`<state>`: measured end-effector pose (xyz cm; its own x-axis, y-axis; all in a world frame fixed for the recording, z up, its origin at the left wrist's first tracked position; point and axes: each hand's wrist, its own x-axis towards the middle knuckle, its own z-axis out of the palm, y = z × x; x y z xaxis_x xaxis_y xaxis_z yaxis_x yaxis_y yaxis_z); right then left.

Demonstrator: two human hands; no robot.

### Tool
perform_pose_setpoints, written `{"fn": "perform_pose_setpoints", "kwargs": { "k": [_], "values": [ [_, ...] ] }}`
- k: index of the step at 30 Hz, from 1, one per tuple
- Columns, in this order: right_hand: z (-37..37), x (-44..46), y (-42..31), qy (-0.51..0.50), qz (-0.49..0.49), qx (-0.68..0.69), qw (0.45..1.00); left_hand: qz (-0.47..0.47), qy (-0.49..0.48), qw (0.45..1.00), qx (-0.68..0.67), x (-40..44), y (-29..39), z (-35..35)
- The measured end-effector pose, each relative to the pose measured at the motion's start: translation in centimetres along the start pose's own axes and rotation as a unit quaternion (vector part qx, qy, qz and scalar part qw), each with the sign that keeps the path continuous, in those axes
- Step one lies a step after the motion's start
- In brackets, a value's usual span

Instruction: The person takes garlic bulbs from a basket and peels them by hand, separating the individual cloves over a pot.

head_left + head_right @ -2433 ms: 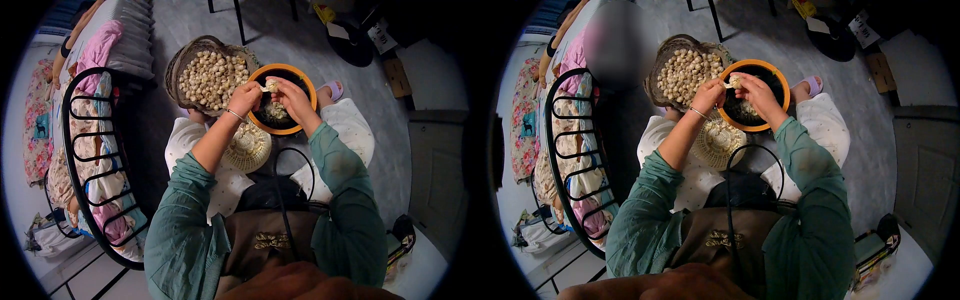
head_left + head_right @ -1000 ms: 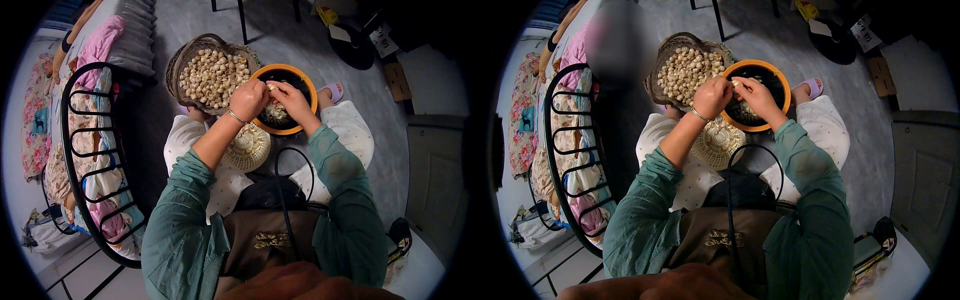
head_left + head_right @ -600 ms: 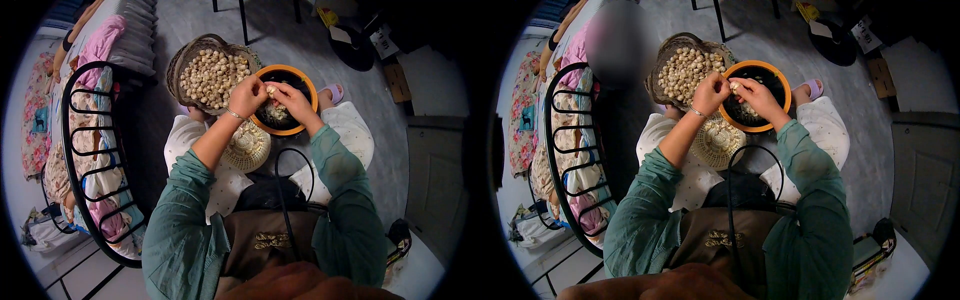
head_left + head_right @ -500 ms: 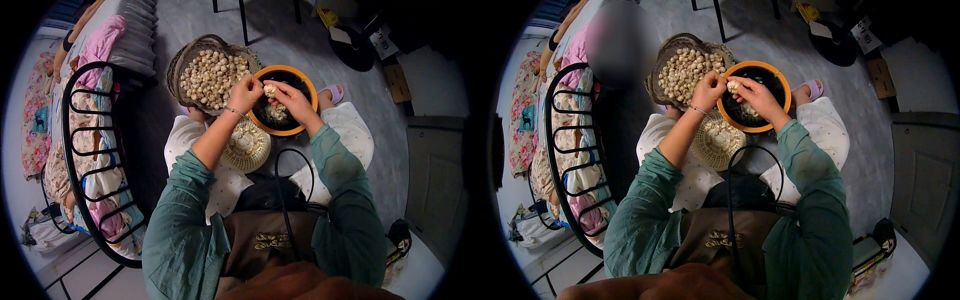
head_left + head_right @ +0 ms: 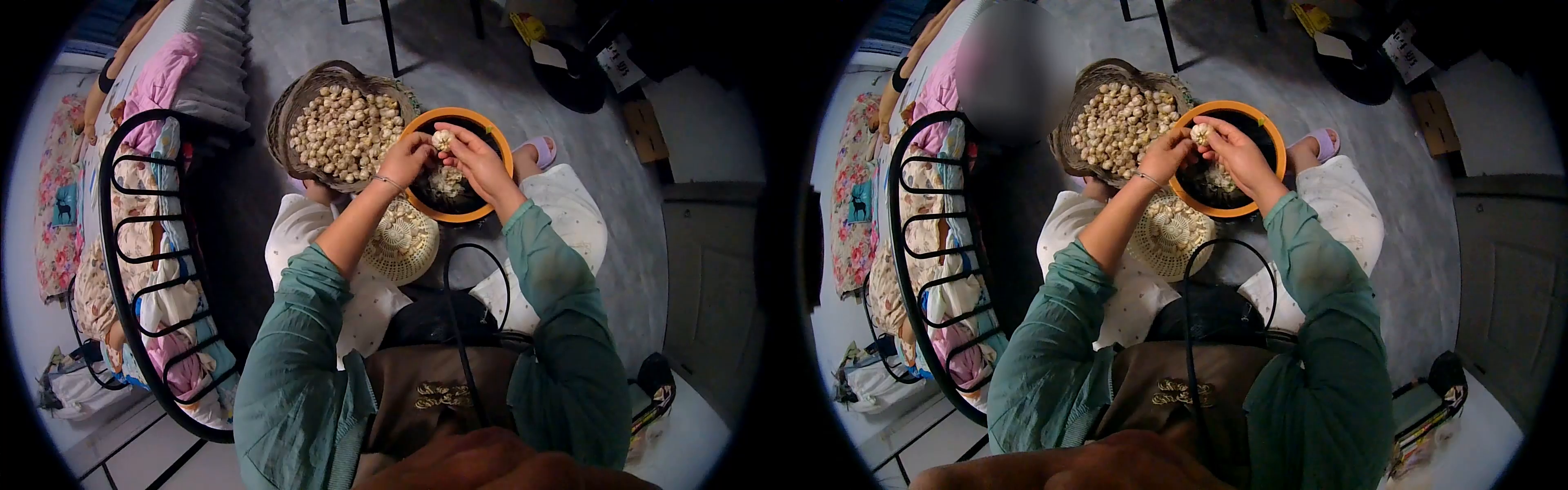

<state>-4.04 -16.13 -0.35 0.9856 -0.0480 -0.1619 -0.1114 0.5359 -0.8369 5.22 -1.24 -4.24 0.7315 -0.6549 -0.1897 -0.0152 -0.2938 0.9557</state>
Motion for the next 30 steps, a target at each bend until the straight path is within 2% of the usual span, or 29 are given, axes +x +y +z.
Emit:
{"fn": "perform_pose_setpoints", "kwargs": {
  "k": [2, 3, 5, 9, 12, 14, 16, 19, 21, 25, 27, 30],
  "values": [
    [0.0, 0.0, 0.0, 0.012, -0.004, -0.017, 1.0, -0.031, -0.016, 0.982, -0.183, -0.1, 1.4, -0.2],
    [0.1, 0.0, 0.0, 0.024, -0.008, -0.034, 0.999, -0.032, -0.016, 0.982, -0.183, -0.4, 2.6, -0.3],
    [-0.6, 0.4, 1.1, 0.028, -0.018, -0.07, 0.997, 0.001, -0.039, 0.996, -0.078, -1.2, 4.5, -0.2],
    [-0.5, 0.5, 1.4, 0.038, -0.047, -0.132, 0.989, -0.009, -0.071, 0.994, -0.081, -1.2, 3.8, -0.5],
    [0.1, 0.4, 0.7, 0.034, -0.065, -0.129, 0.989, -0.01, -0.069, 0.988, -0.135, -1.3, 3.8, -0.6],
    [0.6, 0.4, 1.2, 0.01, -0.082, -0.125, 0.989, -0.042, -0.029, 0.977, -0.205, -1.6, 4.4, -0.4],
    [0.6, 0.5, 1.4, -0.015, -0.1, -0.122, 0.987, -0.047, -0.034, 0.977, -0.203, -1.8, 4.2, -0.4],
    [0.9, 0.1, 0.7, -0.007, -0.097, -0.19, 0.977, -0.065, -0.03, 0.975, -0.212, -1.8, 3.5, -0.8],
    [1.4, -0.5, -0.1, 0.023, -0.122, -0.306, 0.944, -0.078, -0.021, 0.972, -0.222, -1.8, 3.4, -0.8],
    [0.6, 0.0, 0.8, 0.021, -0.117, -0.247, 0.962, -0.057, -0.013, 0.983, -0.176, -1.8, 3.6, -0.7],
    [0.8, 0.0, 0.7, 0.004, -0.076, -0.136, 0.988, -0.057, -0.012, 0.982, -0.178, -1.5, 3.3, -0.7],
    [1.2, -0.1, 0.2, -0.005, -0.096, -0.073, 0.993, -0.07, 0.006, 0.98, -0.186, -1.1, 2.5, -0.5]
  ]
}}
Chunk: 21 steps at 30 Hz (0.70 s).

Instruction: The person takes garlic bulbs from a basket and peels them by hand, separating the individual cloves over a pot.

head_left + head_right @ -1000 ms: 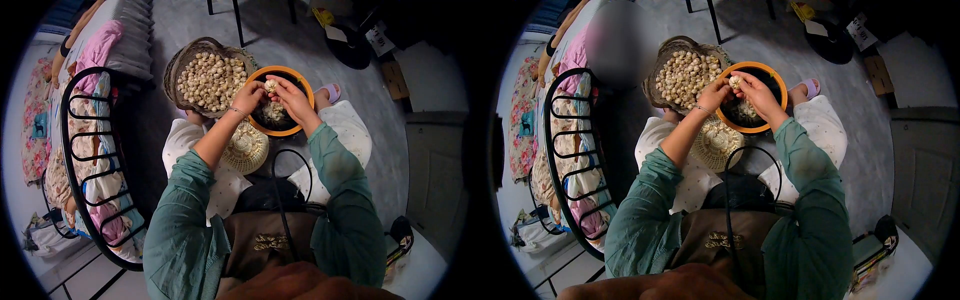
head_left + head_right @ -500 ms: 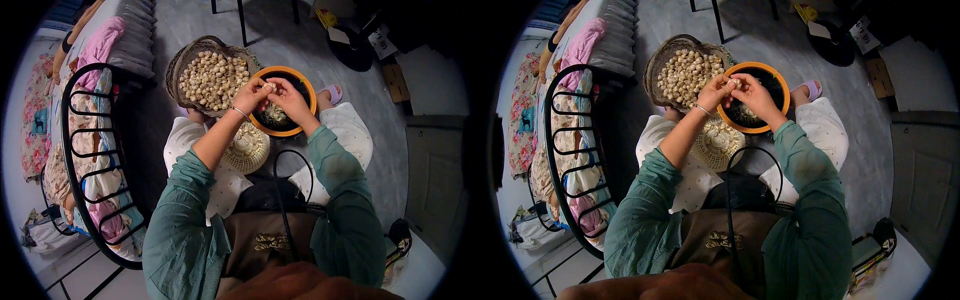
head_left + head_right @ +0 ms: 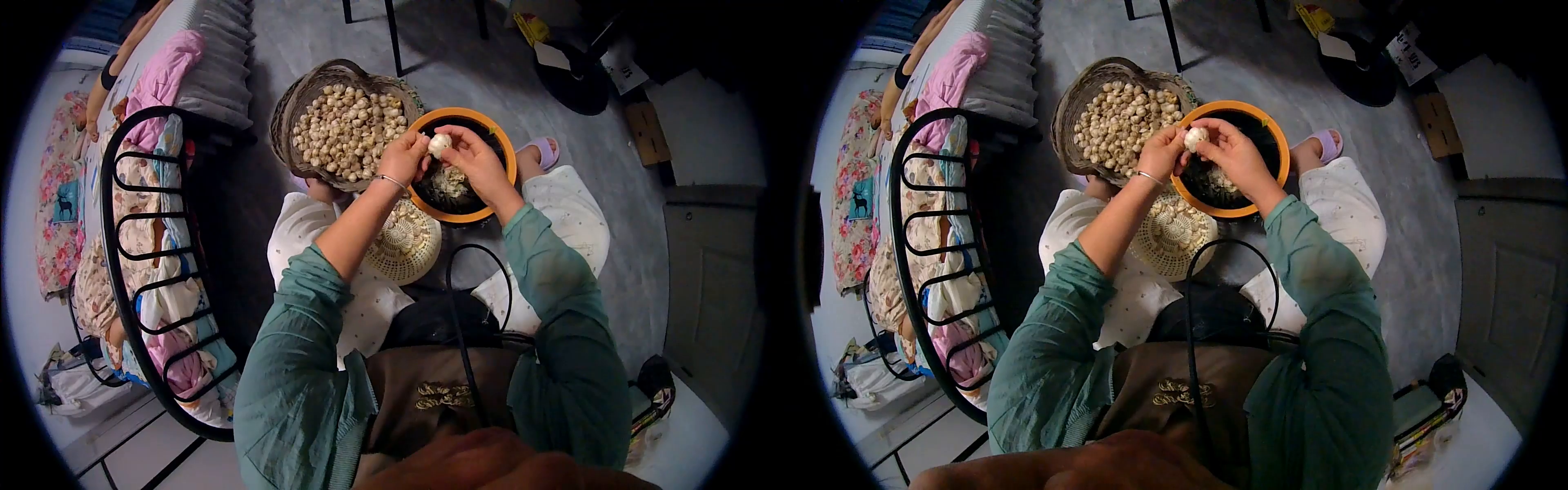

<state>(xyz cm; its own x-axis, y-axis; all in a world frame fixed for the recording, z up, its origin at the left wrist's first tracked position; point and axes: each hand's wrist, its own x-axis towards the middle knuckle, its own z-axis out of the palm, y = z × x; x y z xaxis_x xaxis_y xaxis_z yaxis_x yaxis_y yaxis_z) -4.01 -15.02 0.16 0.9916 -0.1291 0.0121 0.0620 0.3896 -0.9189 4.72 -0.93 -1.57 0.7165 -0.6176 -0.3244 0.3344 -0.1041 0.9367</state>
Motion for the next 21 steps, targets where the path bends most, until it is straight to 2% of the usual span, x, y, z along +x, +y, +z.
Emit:
{"fn": "perform_pose_setpoints", "kwargs": {
  "k": [2, 6, 8, 13, 15, 18, 21],
  "values": [
    [-0.3, 0.0, 0.0, -0.002, 0.008, 0.01, 1.0, -0.004, 0.026, 0.997, 0.075, 0.5, -0.9, -0.2],
    [-0.9, 0.2, 1.1, 0.018, 0.043, 0.068, 0.997, -0.018, 0.003, 0.984, 0.175, 0.7, -0.9, 0.3],
    [-1.3, 0.3, 1.3, 0.033, 0.054, 0.048, 0.997, 0.098, 0.001, 0.964, 0.248, 1.8, -3.0, -0.3],
    [-1.2, 0.4, 1.4, 0.067, 0.062, 0.005, 0.996, 0.094, 0.0, 0.973, 0.21, 0.7, -0.1, 0.1],
    [-0.9, 0.2, 1.1, 0.034, 0.041, -0.057, 0.997, 0.077, -0.001, 0.974, 0.215, 0.0, 0.5, 0.5],
    [-0.5, 0.0, 0.9, -0.012, 0.06, -0.056, 0.997, 0.072, -0.013, 0.975, 0.211, -0.6, 0.8, 1.0],
    [-0.2, -0.2, 0.4, -0.015, 0.066, -0.041, 0.997, 0.051, 0.022, 0.977, 0.208, -0.9, 1.1, 0.8]
  ]
}}
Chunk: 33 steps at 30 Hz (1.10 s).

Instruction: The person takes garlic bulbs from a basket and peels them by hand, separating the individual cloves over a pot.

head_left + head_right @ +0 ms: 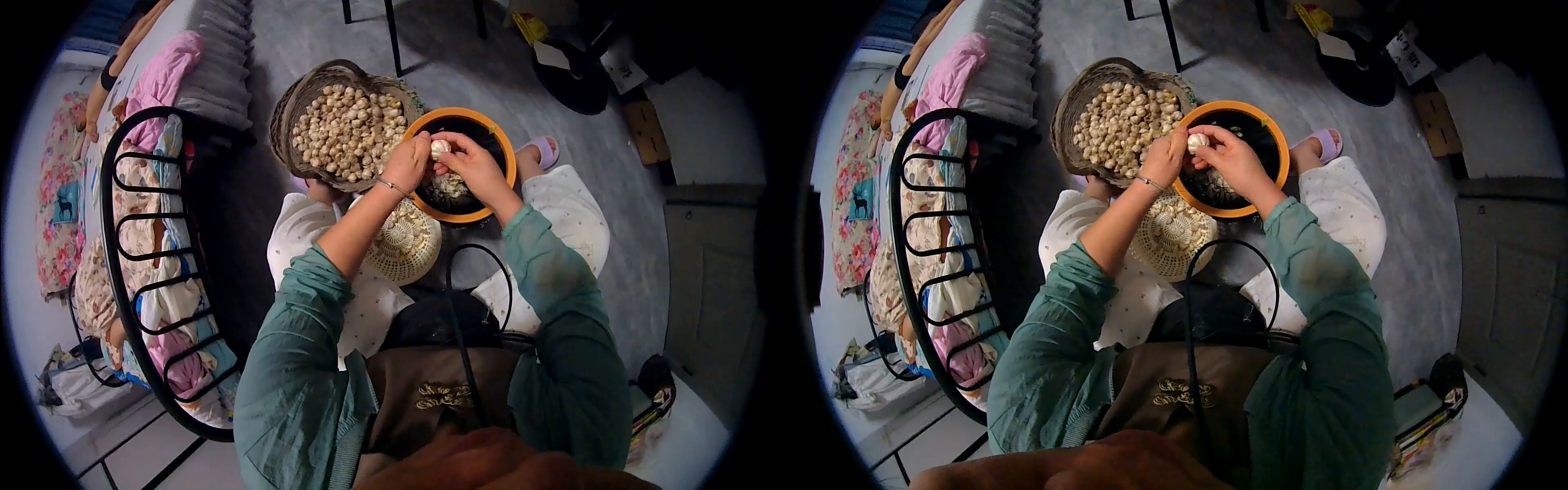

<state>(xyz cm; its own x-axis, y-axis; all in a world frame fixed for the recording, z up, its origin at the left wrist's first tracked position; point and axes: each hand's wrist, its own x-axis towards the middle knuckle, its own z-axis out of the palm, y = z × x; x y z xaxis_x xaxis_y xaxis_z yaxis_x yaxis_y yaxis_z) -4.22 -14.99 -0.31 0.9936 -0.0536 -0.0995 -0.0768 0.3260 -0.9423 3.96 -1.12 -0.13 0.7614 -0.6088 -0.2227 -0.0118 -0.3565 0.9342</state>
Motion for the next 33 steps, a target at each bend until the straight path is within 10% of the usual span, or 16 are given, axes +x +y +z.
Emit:
{"fn": "perform_pose_setpoints", "kwargs": {
  "k": [3, 9, 13, 17, 25, 33],
  "values": [
    [0.2, -0.3, -0.5, 0.0, 0.009, 0.042, 0.999, 0.059, 0.071, 0.992, 0.087, 0.8, -1.2, 0.3],
    [0.0, 0.1, -0.2, 0.022, 0.044, 0.2, 0.979, -0.046, 0.007, 0.983, -0.176, 1.2, -2.1, 0.6],
    [-0.8, 0.4, 0.2, 0.007, 0.048, 0.298, 0.953, -0.036, -0.006, 0.999, 0.015, 1.7, -3.4, 0.3],
    [-1.0, 0.4, 0.7, 0.013, 0.038, 0.286, 0.957, 0.154, 0.084, 0.976, 0.129, 2.3, -4.3, 0.6],
    [0.0, 0.0, 1.1, 0.037, 0.049, 0.077, 0.995, 0.068, 0.033, 0.982, 0.173, 0.1, 0.7, 0.2],
    [0.8, -0.7, 0.5, -0.014, 0.063, 0.142, 0.988, 0.055, 0.079, 0.987, 0.128, -1.0, 1.4, 0.9]
  ]
}}
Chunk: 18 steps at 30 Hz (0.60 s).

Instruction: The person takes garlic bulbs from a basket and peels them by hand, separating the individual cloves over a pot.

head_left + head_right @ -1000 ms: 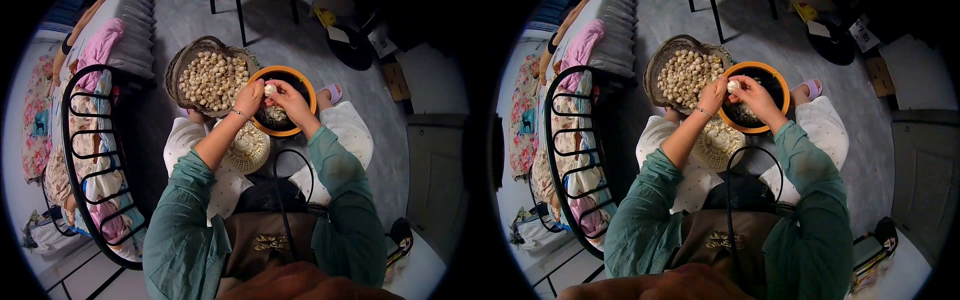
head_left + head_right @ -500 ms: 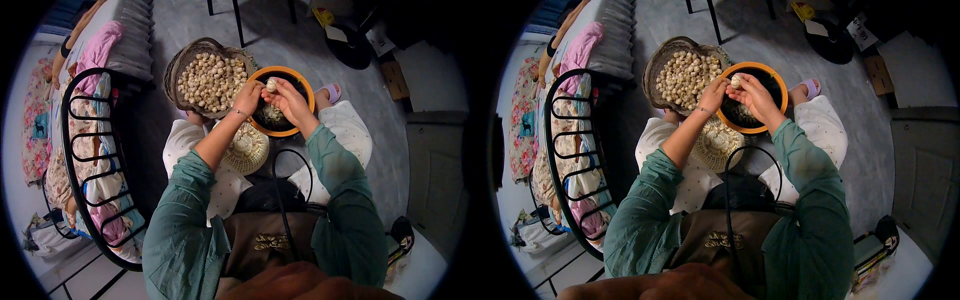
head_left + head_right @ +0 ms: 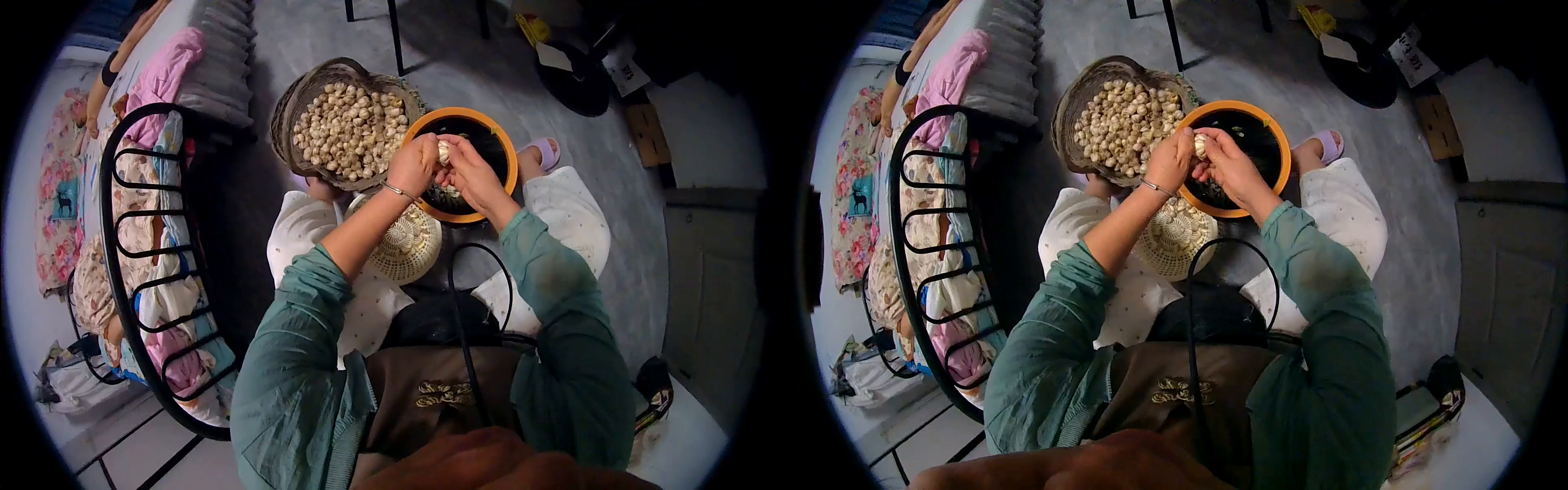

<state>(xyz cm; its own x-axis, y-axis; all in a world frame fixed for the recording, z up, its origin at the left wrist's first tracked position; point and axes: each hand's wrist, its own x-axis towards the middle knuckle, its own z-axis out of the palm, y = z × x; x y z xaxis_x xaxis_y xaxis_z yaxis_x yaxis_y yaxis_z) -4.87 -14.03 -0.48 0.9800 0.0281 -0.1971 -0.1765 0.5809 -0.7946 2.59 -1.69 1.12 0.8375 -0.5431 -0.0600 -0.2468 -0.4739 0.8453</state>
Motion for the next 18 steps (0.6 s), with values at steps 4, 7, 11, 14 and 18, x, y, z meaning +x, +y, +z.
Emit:
{"fn": "perform_pose_setpoints", "kwargs": {
  "k": [4, 7, 11, 14, 18],
  "values": [
    [-0.3, 0.0, -0.1, -0.019, -0.014, 0.075, 0.997, -0.018, 0.003, 0.997, -0.081, 0.3, -0.5, 0.4],
    [-0.5, 0.2, -0.5, -0.037, -0.015, 0.133, 0.99, -0.025, -0.013, 0.992, -0.125, 0.9, -2.0, 1.0],
    [-0.5, 0.0, -0.9, -0.016, -0.014, 0.139, 0.99, 0.009, -0.025, 1.0, -0.004, 1.4, -4.6, 2.3],
    [-0.4, 0.2, -0.7, 0.025, -0.014, 0.14, 0.99, 0.002, -0.058, 0.997, 0.052, 1.8, -4.7, 2.1],
    [-1.2, 0.8, 0.0, 0.047, -0.02, 0.137, 0.989, 0.066, 0.001, 0.997, 0.035, 2.3, -4.4, 1.7]
  ]
}}
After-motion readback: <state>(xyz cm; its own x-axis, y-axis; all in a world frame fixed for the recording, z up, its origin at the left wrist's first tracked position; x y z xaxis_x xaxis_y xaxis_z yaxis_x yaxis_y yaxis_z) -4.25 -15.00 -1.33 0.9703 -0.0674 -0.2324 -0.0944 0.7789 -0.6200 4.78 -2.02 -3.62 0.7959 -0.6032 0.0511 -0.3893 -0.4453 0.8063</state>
